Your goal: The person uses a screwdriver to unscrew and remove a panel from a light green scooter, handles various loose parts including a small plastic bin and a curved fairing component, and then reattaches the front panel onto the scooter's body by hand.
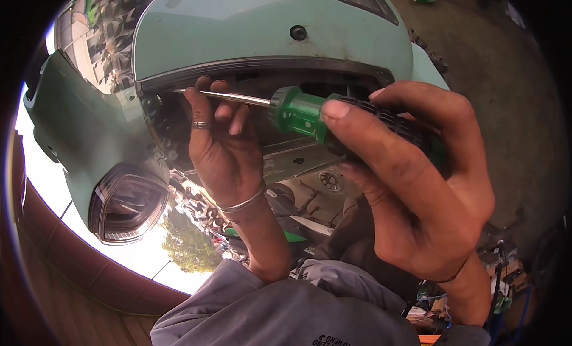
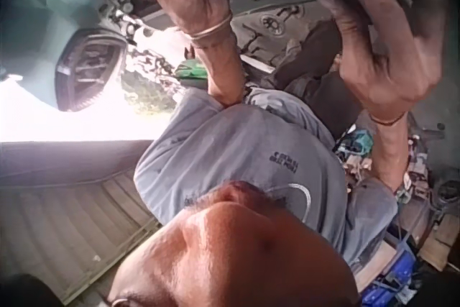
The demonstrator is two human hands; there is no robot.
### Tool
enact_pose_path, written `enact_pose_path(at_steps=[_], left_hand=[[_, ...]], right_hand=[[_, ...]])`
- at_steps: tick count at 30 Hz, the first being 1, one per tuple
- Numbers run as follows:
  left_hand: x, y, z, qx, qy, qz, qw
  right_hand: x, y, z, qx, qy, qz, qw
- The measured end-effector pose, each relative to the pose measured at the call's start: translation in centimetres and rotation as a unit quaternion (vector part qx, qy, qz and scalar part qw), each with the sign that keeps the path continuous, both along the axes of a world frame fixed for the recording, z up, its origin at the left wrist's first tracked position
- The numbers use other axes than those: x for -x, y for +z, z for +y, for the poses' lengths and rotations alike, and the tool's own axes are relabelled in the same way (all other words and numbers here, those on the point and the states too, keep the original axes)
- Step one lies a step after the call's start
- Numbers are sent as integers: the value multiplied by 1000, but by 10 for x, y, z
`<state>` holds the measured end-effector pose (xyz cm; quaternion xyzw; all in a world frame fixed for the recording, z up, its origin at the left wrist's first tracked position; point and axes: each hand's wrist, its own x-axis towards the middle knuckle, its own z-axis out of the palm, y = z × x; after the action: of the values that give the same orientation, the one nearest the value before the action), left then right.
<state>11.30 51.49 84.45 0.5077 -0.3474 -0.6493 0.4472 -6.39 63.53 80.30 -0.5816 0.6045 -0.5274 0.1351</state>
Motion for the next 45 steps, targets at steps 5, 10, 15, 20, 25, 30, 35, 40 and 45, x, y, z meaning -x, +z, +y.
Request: enact_pose_path(at_steps=[5, 10, 15, 20, 25, 30, 35, 40, 45], left_hand=[[-9, 3, -5, -5, 5, 9, 1000], [-4, 1, -5, 3, 11, -6, 1000], [-3, -2, -7, 4, 26, -23, 999], [-5, -2, -7, 17, 31, -51, 998], [-1, -2, -6, 25, 26, -30, 999], [-5, -2, -6, 22, 35, 11, 999], [1, -4, -6, 29, 43, -32, 998], [-2, -5, -5, 38, 37, 10, 999], [9, 4, 2, 38, 60, -23, 997]], right_hand=[[-3, 33, -14, -287, -15, -438, 852], [-15, 35, -12, -211, -19, -559, 802], [-8, 38, -12, -244, -30, -524, 816], [-16, 32, -18, -312, -64, -576, 753], [-25, 30, -13, -167, -109, -510, 837], [-19, 27, -13, -250, -86, -551, 792], [-27, 20, -11, -97, -96, -471, 871], [-18, 34, -17, -331, -96, -511, 787], [-18, 24, -1, -138, -68, -448, 881]])
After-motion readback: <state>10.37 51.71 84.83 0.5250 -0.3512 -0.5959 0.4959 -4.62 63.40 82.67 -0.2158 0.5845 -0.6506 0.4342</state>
